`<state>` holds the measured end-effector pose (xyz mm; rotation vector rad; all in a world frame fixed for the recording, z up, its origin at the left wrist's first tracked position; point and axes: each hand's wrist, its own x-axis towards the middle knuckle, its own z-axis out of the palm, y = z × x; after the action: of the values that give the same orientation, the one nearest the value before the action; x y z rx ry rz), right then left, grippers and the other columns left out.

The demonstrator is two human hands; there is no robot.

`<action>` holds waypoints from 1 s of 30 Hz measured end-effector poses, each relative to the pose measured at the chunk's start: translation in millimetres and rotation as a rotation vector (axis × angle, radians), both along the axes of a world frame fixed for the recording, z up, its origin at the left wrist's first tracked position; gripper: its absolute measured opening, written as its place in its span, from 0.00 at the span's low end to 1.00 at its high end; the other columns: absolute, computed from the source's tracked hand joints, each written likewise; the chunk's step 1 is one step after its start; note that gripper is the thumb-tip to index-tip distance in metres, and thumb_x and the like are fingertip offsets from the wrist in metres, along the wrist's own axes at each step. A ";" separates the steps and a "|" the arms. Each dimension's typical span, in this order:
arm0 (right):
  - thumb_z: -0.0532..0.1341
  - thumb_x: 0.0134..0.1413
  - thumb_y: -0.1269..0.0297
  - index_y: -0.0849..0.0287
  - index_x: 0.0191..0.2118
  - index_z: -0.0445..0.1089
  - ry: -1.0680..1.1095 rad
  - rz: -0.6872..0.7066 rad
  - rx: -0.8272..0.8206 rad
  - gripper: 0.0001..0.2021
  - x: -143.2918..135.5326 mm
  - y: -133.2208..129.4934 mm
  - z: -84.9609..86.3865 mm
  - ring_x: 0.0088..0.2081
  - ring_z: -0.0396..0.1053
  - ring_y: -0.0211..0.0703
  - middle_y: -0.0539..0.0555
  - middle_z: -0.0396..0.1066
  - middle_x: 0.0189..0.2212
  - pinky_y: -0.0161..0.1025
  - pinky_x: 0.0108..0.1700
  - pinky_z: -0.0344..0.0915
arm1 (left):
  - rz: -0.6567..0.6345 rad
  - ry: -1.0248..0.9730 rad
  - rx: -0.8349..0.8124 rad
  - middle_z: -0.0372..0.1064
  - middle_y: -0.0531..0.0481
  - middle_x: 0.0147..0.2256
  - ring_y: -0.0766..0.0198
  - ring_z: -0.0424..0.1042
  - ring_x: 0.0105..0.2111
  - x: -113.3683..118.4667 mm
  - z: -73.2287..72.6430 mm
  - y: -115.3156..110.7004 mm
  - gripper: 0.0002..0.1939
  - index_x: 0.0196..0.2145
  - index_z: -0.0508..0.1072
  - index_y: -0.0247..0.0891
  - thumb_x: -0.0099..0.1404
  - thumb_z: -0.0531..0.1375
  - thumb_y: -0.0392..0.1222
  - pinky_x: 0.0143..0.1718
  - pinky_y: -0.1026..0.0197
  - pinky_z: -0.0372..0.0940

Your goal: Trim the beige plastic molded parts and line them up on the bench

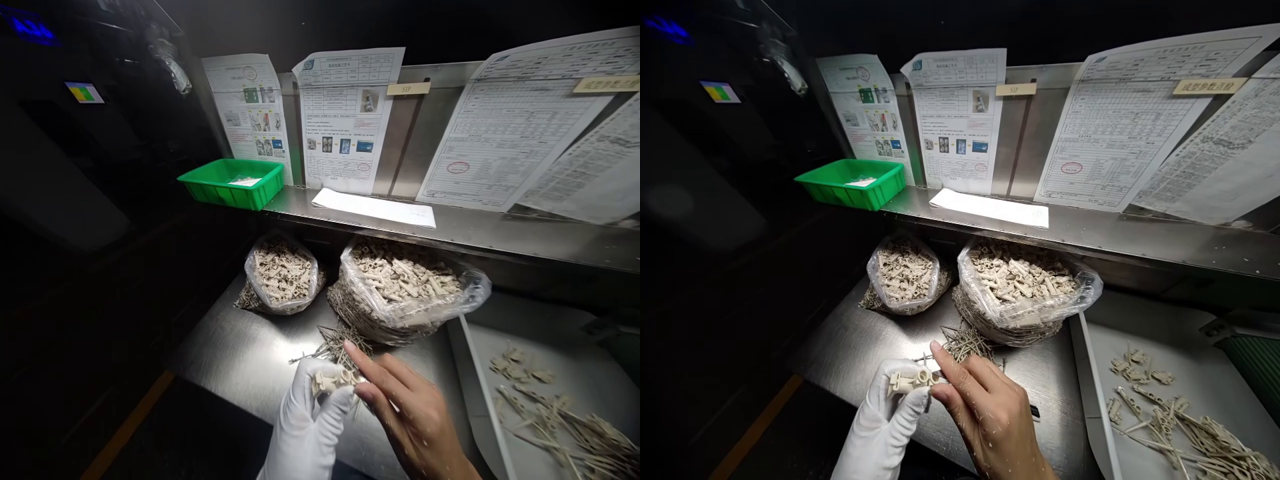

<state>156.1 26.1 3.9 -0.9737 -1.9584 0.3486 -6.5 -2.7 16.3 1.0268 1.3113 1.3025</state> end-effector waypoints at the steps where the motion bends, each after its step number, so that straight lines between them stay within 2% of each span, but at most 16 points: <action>1: 0.58 0.75 0.60 0.54 0.66 0.70 -0.007 -0.002 0.004 0.20 0.1 -0.4 -0.7 0.27 0.70 0.36 0.49 0.68 0.27 0.29 0.28 0.65 | -0.010 0.005 -0.001 0.73 0.56 0.29 0.64 0.71 0.31 -1.3 0.0 -0.1 0.20 0.34 0.76 0.43 0.65 0.66 0.63 0.38 0.62 0.66; 7: 0.59 0.73 0.65 0.54 0.68 0.67 -0.103 -0.013 0.045 0.22 0.6 -5.5 -2.1 0.28 0.69 0.39 0.50 0.69 0.28 0.33 0.30 0.65 | -0.070 -0.005 -0.015 0.72 0.55 0.28 0.63 0.70 0.30 -6.3 -4.0 0.9 0.22 0.33 0.75 0.42 0.64 0.66 0.65 0.38 0.61 0.66; 11: 0.60 0.72 0.69 0.55 0.68 0.67 -0.143 0.002 0.050 0.22 2.6 -8.7 2.6 0.28 0.68 0.40 0.50 0.69 0.28 0.35 0.30 0.64 | -0.049 -0.010 -0.007 0.71 0.55 0.29 0.63 0.70 0.31 -5.1 -5.9 -0.8 0.21 0.33 0.75 0.42 0.65 0.66 0.63 0.39 0.61 0.66; 15: 0.58 0.74 0.66 0.56 0.67 0.69 -0.060 0.056 0.024 0.20 2.9 -7.5 5.4 0.27 0.68 0.38 0.50 0.66 0.27 0.33 0.29 0.63 | -0.037 0.016 -0.015 0.70 0.55 0.28 0.62 0.69 0.31 -3.1 -5.1 -4.0 0.22 0.34 0.76 0.43 0.64 0.65 0.66 0.38 0.61 0.66; 19: 0.58 0.75 0.61 0.57 0.67 0.69 -0.080 0.008 0.072 0.20 0.1 -5.1 5.6 0.27 0.68 0.39 0.51 0.68 0.27 0.33 0.29 0.64 | -0.046 0.030 -0.012 0.69 0.55 0.29 0.62 0.68 0.31 -2.6 -4.0 -5.7 0.22 0.34 0.76 0.43 0.65 0.65 0.66 0.37 0.60 0.65; 22: 0.59 0.74 0.63 0.57 0.66 0.70 -0.119 0.003 0.095 0.20 -0.1 -6.0 6.0 0.27 0.68 0.39 0.51 0.69 0.27 0.34 0.29 0.63 | -0.036 0.026 0.008 0.69 0.55 0.28 0.62 0.68 0.30 -2.8 -5.0 -5.6 0.23 0.33 0.75 0.42 0.65 0.64 0.67 0.37 0.60 0.65; 26: 0.60 0.73 0.67 0.57 0.66 0.70 -0.114 0.065 0.060 0.19 1.8 -8.8 6.9 0.26 0.66 0.39 0.50 0.68 0.27 0.34 0.29 0.62 | -0.087 -0.015 0.030 0.65 0.56 0.26 0.64 0.65 0.28 -3.7 -7.0 -6.9 0.24 0.31 0.71 0.41 0.67 0.63 0.65 0.36 0.61 0.63; 30: 0.57 0.75 0.62 0.58 0.66 0.70 -0.067 0.060 0.082 0.19 -0.2 -8.3 7.9 0.26 0.67 0.38 0.50 0.68 0.26 0.33 0.28 0.64 | -0.093 0.066 0.059 0.66 0.54 0.29 0.63 0.66 0.31 -5.9 -6.4 -10.3 0.24 0.33 0.73 0.41 0.69 0.61 0.66 0.38 0.61 0.62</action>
<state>155.9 17.9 11.7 -0.8861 -2.0500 0.2701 -12.3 -12.9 9.9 1.1677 1.2650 1.2525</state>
